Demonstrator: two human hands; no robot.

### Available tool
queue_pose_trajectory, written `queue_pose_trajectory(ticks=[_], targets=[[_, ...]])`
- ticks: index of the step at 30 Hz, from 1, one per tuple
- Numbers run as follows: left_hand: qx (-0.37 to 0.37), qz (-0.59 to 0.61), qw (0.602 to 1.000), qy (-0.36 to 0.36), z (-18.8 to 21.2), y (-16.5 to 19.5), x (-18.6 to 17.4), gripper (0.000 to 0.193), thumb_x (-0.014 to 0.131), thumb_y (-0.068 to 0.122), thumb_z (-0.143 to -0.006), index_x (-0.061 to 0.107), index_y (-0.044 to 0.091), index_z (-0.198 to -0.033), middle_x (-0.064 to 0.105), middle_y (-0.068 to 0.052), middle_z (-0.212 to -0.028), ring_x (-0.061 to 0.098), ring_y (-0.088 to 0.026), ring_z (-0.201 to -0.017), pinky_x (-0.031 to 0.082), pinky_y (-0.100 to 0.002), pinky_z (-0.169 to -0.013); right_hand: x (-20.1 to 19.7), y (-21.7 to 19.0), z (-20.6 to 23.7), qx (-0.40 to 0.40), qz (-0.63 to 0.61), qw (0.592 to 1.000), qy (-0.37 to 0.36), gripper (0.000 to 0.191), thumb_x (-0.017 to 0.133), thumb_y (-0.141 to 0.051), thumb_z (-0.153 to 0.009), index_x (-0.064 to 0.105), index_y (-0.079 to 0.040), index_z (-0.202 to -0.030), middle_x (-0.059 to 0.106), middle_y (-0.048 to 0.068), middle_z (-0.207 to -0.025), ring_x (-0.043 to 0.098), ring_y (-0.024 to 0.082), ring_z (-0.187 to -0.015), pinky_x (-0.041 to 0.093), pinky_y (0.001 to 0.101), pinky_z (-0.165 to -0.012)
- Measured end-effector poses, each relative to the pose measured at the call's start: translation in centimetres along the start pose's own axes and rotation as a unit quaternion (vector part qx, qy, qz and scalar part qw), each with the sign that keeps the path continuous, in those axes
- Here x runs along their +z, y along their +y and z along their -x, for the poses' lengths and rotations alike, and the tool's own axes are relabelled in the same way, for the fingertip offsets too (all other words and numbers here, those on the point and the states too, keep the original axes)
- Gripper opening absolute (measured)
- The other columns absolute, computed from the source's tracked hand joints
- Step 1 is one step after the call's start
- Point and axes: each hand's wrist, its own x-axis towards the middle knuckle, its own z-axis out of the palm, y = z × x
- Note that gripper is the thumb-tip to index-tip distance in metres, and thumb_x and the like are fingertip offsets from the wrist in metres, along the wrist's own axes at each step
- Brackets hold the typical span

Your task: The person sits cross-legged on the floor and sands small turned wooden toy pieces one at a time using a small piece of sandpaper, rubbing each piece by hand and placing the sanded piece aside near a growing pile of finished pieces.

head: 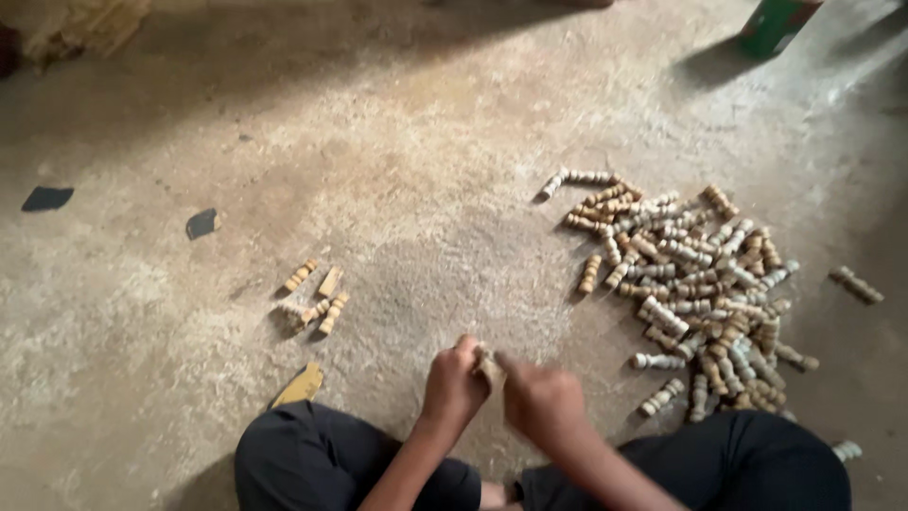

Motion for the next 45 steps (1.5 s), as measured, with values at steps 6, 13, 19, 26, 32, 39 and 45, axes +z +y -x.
queue_pose_trajectory(ticks=[6, 13, 19, 26, 32, 39, 45], targets=[[-0.025, -0.001, 1.0, -0.001, 0.1, -0.5, -0.2, 0.013, 0.065, 0.007, -0.083, 0.065, 0.0, -0.094, 0.07, -0.021, -0.076, 0.072, -0.038, -0.072, 0.058, -0.044, -0.063, 2.3, 1.7, 1.1, 0.005, 0.076, 0.997, -0.029, 0.028, 0.067, -0.013, -0.078, 0.071, -0.014, -0.106, 0.067, 0.01, -0.064, 0.065, 0.032, -0.05, 0.051, 0.0472, -0.045], [-0.111, -0.015, 0.989, -0.095, 0.7, 0.1, 0.6, 0.012, 0.065, 0.009, -0.086, 0.062, 0.002, -0.095, 0.069, -0.019, -0.078, 0.071, -0.037, -0.07, 0.057, -0.044, -0.061, 2.0, 1.5, 1.1, 0.025, 0.078, 0.997, -0.015, 0.013, 0.065, -0.013, -0.08, 0.07, -0.01, -0.091, 0.07, 0.01, -0.07, 0.066, 0.029, -0.051, 0.051, 0.0427, -0.043], [-0.054, -0.019, 0.995, -0.077, 1.1, -0.3, 1.3, 0.018, 0.069, 0.007, -0.085, 0.062, -0.004, -0.097, 0.067, -0.027, -0.077, 0.069, -0.043, -0.075, 0.056, -0.049, -0.061, -1.3, -0.6, -1.2, 0.098, -0.062, 0.993, -0.023, 0.016, 0.064, -0.009, -0.084, 0.076, -0.01, -0.094, 0.073, 0.013, -0.07, 0.07, 0.034, -0.062, 0.055, 0.0448, -0.055], [-0.102, -0.017, 0.994, -0.019, 0.4, -2.8, 1.3, 0.016, 0.07, 0.016, -0.088, 0.069, 0.001, -0.095, 0.074, -0.022, -0.085, 0.072, -0.04, -0.082, 0.058, -0.046, -0.068, 0.0, 2.2, -0.5, 0.135, 0.016, 0.973, -0.188, 0.022, 0.064, -0.01, -0.087, 0.076, -0.016, -0.104, 0.074, 0.017, -0.077, 0.073, 0.036, -0.071, 0.057, 0.0485, -0.064], [-0.118, 0.009, 0.993, 0.017, -0.1, -4.7, -0.1, 0.02, 0.075, 0.018, -0.085, 0.066, 0.002, -0.094, 0.075, -0.019, -0.083, 0.075, -0.037, -0.081, 0.059, -0.044, -0.068, 6.3, 0.4, 3.9, -0.033, 0.013, 0.955, -0.293, 0.055, 0.069, -0.004, -0.07, 0.064, -0.01, -0.125, 0.067, 0.022, -0.109, 0.07, 0.041, -0.075, 0.056, 0.0501, -0.054], [-0.118, -0.02, 0.992, -0.026, 0.5, -3.6, 0.3, 0.019, 0.074, 0.018, -0.086, 0.065, 0.004, -0.094, 0.074, -0.019, -0.083, 0.073, -0.038, -0.081, 0.059, -0.046, -0.069, 6.7, 3.2, 3.3, 0.002, -0.086, 0.976, -0.2, 0.019, 0.072, -0.012, -0.079, 0.067, -0.01, -0.098, 0.069, 0.015, -0.092, 0.071, 0.036, -0.082, 0.058, 0.046, -0.071], [-0.114, -0.097, 0.979, -0.136, 1.3, -2.4, 0.9, 0.012, 0.069, 0.012, -0.089, 0.065, 0.006, -0.099, 0.072, -0.019, -0.081, 0.074, -0.034, -0.074, 0.06, -0.044, -0.067, 4.0, 3.1, 0.1, 0.204, -0.204, 0.95, -0.123, 0.056, 0.053, 0.006, -0.078, 0.057, -0.007, -0.132, 0.074, 0.018, -0.093, 0.076, 0.036, -0.077, 0.06, 0.042, -0.069]])
